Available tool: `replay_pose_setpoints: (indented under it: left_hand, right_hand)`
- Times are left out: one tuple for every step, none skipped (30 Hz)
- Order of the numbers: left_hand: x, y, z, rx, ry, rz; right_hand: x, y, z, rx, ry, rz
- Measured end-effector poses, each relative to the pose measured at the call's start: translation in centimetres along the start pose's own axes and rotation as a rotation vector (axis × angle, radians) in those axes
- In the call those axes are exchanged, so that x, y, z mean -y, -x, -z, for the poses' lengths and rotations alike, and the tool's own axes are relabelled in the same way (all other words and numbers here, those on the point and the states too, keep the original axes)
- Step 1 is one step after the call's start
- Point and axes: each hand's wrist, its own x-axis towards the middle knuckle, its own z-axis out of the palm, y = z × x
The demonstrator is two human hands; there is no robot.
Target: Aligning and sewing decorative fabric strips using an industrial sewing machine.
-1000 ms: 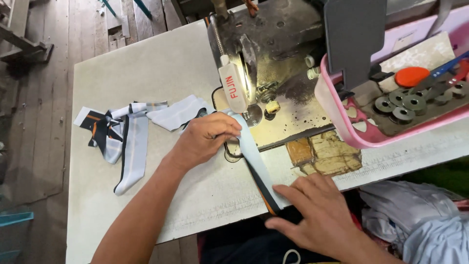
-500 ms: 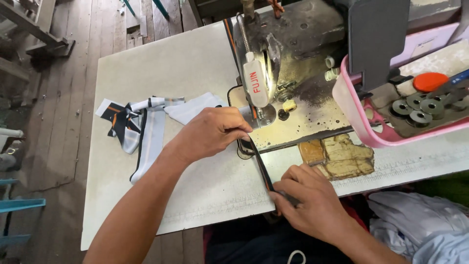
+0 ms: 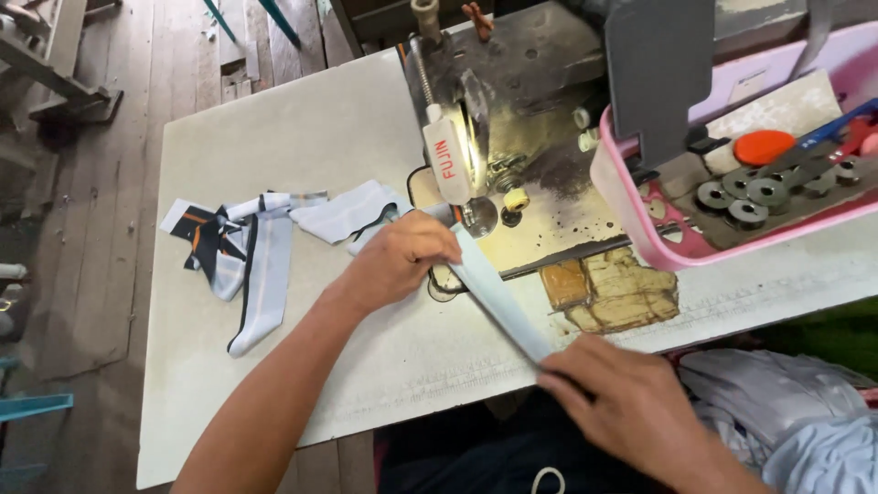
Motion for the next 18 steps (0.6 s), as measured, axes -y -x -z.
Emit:
replay_pose_setpoints:
  left_hand:
    - [0.2,0.6,-0.1,-0.027,-0.016,-0.015]
    - [0.0,0.0,0.3,-0.023,-0.013,-0.012]
    - [-0.4,-0.2,0.7,0.044,-0.031,0.050]
    - [-0.8,-0.4,1.1,0.112,-0.047,0.111]
    - [-0.7,-0.5,1.2,0.108,-0.055,0.115]
    - [-0.5,-0.7,1.3,0.159,-0.054,0.213]
    - [-0.4,-1.0,1.3,0.212,-0.047,0.307]
    - [-0.8,-1.5,1.7,0.210,-0.049,0.308]
    - [-1.3,-2.0,1.8,0.228,-0.017,0.433]
    - [-1.7,-2.5,2.0,0.247,0.015,0.557]
    - [-2.3,-3.0,2.2,0.246,0.016,0.558]
    - [-2.9,-3.5,2.4,0.259,0.057,0.673]
    - [-3.5,-3.9,2.7,0.269,0.097,0.788]
    - [-3.5,-4.1,2.7,0.268,0.097,0.789]
    - [-3.6,-4.3,2.7,0.277,0.108,0.816]
    - [-3.7,-4.4,2.8,0.286,0.119,0.844]
    - [-3.8,-4.5,2.7,0.283,0.119,0.847]
    - [-3.9,-4.7,2.6,0.291,0.109,0.872]
  right_hand:
    - [0.1,0.7,-0.8,0.034,0.053,0.021]
    - [-0.2,1.4,-1.2,0.036,0.050,0.017]
    - [-0.3,2.1,-1.7,0.082,0.028,-0.047]
    - [-0.3,2.9,-2.1,0.130,0.007,-0.111]
    - [0.0,2.8,-2.4,0.130,0.002,-0.103]
    - [0.2,2.7,-2.6,0.072,-0.034,-0.078]
    - [0.5,2.8,-2.7,0.015,-0.067,-0.059]
    - [0.4,2.8,-2.9,0.015,-0.067,-0.056]
    - [0.3,3.1,-3.0,0.017,-0.082,-0.073]
    - [0.2,3.3,-3.1,0.019,-0.096,-0.091]
    - [0.0,3.7,-3.1,0.021,-0.095,-0.091]
    - [-0.2,4.1,-3.2,0.060,-0.164,-0.255]
    - [-0.3,4.5,-3.4,0.101,-0.232,-0.416]
    - [-0.7,4.9,-3.5,0.102,-0.232,-0.414]
    - [-1.1,5.3,-3.7,0.158,-0.257,-0.515]
    - [-1.4,5.7,-3.9,0.213,-0.282,-0.615]
    - [-1.5,5.9,-4.2,0.216,-0.283,-0.612]
    - [-1.5,6.1,-4.6,0.251,-0.300,-0.715]
